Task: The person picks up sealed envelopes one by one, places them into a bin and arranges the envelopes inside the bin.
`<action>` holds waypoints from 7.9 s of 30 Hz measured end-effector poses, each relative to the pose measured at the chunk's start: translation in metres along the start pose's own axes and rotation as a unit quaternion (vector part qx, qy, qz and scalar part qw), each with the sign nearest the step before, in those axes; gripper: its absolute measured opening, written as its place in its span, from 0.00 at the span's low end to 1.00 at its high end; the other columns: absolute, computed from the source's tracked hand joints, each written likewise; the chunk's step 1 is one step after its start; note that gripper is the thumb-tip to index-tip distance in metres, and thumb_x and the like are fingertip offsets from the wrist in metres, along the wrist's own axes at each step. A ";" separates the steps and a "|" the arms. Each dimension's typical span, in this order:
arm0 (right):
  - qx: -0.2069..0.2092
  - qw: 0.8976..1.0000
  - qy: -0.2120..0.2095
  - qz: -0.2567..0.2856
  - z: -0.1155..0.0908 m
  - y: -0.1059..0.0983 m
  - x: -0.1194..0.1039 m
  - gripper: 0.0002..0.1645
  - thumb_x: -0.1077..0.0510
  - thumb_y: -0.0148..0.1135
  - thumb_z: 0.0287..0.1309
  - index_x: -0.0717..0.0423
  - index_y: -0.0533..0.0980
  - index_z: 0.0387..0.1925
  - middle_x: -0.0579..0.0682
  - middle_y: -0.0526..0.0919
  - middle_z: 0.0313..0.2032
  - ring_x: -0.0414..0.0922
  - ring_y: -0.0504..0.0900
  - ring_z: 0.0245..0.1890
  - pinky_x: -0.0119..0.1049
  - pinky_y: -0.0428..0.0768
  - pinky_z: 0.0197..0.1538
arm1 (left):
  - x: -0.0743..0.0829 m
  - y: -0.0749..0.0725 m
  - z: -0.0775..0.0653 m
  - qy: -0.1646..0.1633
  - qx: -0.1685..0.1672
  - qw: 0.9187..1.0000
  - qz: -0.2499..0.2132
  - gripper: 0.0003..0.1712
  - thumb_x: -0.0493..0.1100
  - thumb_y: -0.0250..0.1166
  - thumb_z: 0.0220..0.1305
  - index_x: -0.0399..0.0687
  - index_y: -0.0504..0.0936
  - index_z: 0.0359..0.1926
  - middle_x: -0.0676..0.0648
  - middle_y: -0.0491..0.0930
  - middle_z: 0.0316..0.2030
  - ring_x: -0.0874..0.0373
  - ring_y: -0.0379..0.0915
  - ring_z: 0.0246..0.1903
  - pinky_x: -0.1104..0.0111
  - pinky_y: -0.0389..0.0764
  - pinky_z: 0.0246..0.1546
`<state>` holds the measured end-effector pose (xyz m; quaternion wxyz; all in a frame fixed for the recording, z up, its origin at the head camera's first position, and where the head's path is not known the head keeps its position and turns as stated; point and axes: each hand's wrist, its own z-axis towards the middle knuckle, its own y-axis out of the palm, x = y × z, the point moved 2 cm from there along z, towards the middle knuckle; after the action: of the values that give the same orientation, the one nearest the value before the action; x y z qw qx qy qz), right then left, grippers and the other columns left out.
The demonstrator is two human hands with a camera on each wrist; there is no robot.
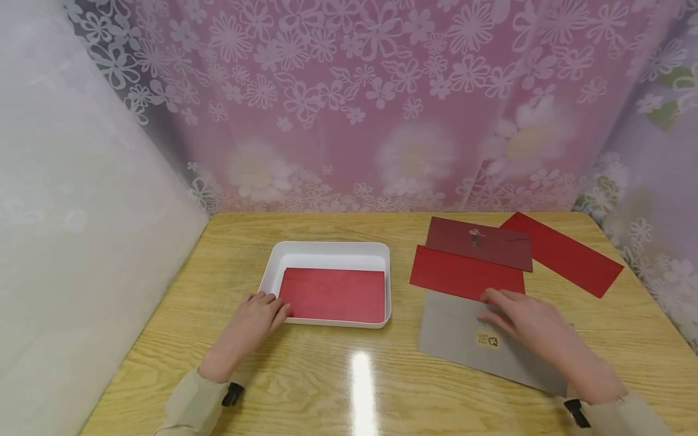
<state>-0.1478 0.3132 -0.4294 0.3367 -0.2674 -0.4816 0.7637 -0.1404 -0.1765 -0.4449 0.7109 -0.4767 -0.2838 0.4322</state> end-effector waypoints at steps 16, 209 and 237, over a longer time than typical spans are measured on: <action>0.099 0.989 -0.071 -0.087 0.018 -0.020 -0.025 0.33 0.32 0.32 0.77 0.48 0.74 0.33 0.38 0.71 0.21 0.31 0.59 0.13 0.26 0.52 0.18 | -0.002 0.000 -0.003 -0.008 -0.013 1.000 -0.006 0.22 0.44 0.65 0.70 0.50 0.70 0.18 0.53 0.63 0.17 0.56 0.59 0.22 0.64 0.66 0.34; -0.134 0.990 0.034 -0.039 0.025 0.030 -0.043 0.34 0.57 0.73 0.58 0.58 0.74 0.65 0.62 0.77 0.61 0.61 0.82 0.54 0.65 0.78 0.50 | 0.003 0.003 0.003 -0.003 0.004 1.000 0.002 0.19 0.45 0.64 0.71 0.49 0.74 0.21 0.51 0.72 0.19 0.53 0.68 0.23 0.63 0.69 0.35; -0.224 0.964 0.100 0.099 0.048 0.036 0.015 0.38 0.43 0.84 0.36 0.60 0.71 0.40 0.48 0.73 0.36 0.45 0.72 0.36 0.43 0.76 0.39 | 0.003 0.002 0.004 -0.010 -0.003 1.000 -0.002 0.20 0.45 0.64 0.71 0.49 0.74 0.20 0.51 0.71 0.19 0.54 0.65 0.22 0.63 0.68 0.35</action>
<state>-0.2014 0.2866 -0.4445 0.2370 -0.4574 -0.5750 0.6356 -0.1432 -0.1722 -0.4453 0.7078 -0.4736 -0.2933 0.4344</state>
